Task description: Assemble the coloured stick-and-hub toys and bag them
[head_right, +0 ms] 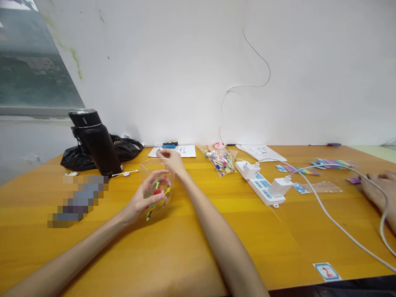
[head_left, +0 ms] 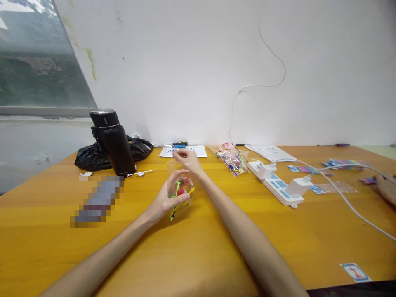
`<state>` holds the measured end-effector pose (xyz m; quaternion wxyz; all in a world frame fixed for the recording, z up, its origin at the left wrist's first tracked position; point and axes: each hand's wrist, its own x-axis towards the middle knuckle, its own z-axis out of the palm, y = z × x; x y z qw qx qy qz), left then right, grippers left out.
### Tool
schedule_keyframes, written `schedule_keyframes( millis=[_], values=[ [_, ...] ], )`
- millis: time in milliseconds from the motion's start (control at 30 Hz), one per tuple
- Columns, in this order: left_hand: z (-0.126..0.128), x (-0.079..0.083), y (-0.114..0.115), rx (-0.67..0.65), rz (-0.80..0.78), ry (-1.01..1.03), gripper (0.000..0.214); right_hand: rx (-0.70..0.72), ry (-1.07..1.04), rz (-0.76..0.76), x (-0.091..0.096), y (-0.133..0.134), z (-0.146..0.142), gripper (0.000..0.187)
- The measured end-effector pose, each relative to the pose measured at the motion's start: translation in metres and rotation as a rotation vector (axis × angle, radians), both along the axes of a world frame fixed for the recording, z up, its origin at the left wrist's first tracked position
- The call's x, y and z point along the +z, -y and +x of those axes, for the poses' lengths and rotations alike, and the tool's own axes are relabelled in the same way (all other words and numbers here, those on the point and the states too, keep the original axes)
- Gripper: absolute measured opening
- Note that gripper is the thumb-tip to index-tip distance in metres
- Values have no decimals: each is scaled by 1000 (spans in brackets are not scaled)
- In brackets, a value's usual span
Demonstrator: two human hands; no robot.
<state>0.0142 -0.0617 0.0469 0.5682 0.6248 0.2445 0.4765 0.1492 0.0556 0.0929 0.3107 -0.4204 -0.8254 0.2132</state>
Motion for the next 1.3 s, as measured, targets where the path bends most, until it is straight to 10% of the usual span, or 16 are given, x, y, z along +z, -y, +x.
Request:
schedule_keyframes(
  millis=[167,467,1300],
  values=[
    [2,-3,0,36,-10,-9,60,-26,-433,86,43,-8,41,29],
    [3,-14,-8,93,-20,-16,57,103,-185,209,125,66,79,12],
    [4,-10,-5,175,-101,-49,63,223,446,-31,123,92,35,18]
  ],
)
